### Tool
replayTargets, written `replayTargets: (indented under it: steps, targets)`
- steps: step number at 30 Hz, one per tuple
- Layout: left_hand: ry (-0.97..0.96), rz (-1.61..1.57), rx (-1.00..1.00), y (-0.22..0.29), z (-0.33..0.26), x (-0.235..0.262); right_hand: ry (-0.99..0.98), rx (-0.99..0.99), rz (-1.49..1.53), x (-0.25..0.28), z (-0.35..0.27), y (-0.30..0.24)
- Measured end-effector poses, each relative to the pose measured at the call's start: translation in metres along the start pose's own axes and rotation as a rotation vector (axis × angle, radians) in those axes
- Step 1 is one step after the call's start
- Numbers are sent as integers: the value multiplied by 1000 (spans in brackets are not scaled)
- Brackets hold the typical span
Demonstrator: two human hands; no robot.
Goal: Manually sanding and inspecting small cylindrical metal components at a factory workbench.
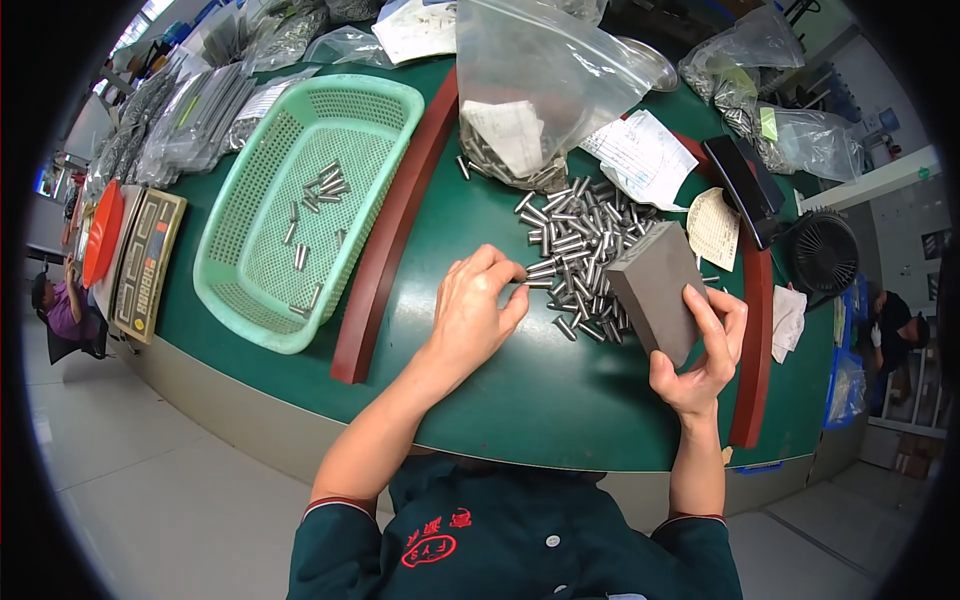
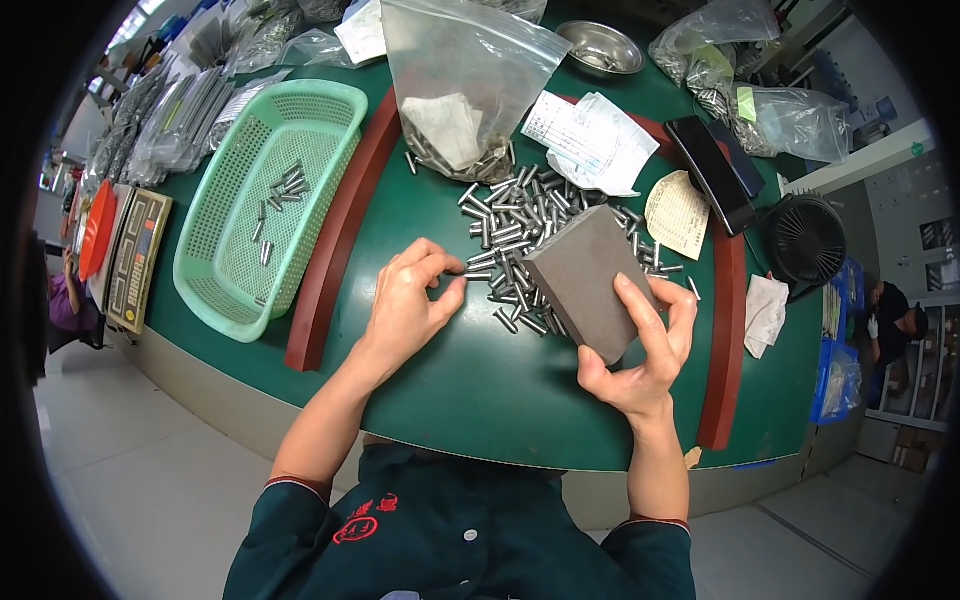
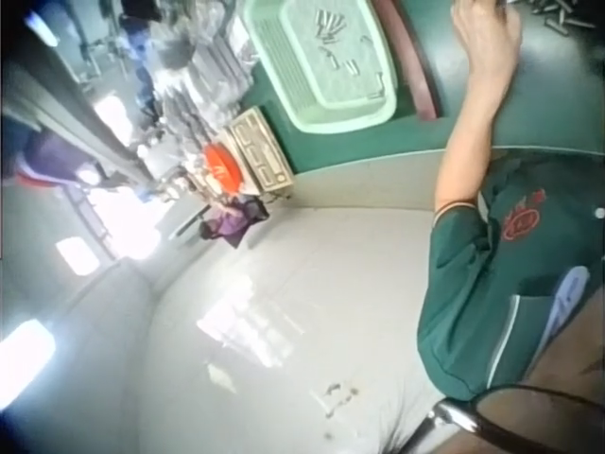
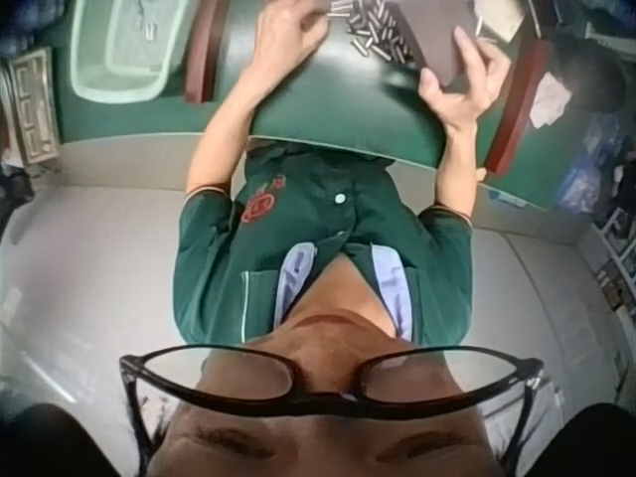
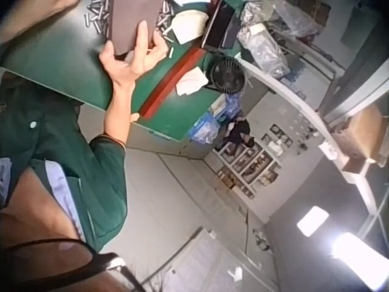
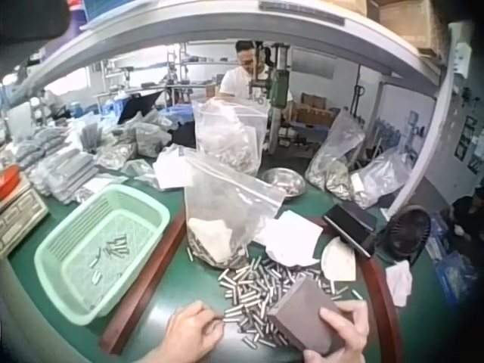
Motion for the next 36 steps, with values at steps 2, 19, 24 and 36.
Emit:
replayTargets:
  steps: [2, 19, 24, 36]
  targets:
    - [-26, 0, 21, 0, -1, -1, -1, -7, 1, 0, 0, 1]
    - [-379, -78, -129, 7, 6, -6, 3, -10, -7, 0, -1, 2]
    - [-352, -88, -32, 12, 5, -7, 14, -11, -2, 3, -1, 2]
    - [-328, -130, -44, 6, 8, 6, 7, -7, -8, 1, 0, 4]
Point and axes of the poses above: each hand's wrist, its own z-axis towards the middle knuckle, its own x-axis out of the back of the hand, y = z × x, the point moved 3 cm from there along z, towards the middle knuckle, and after that the axes turned 13 degrees about -z, right-handed, at the moved point
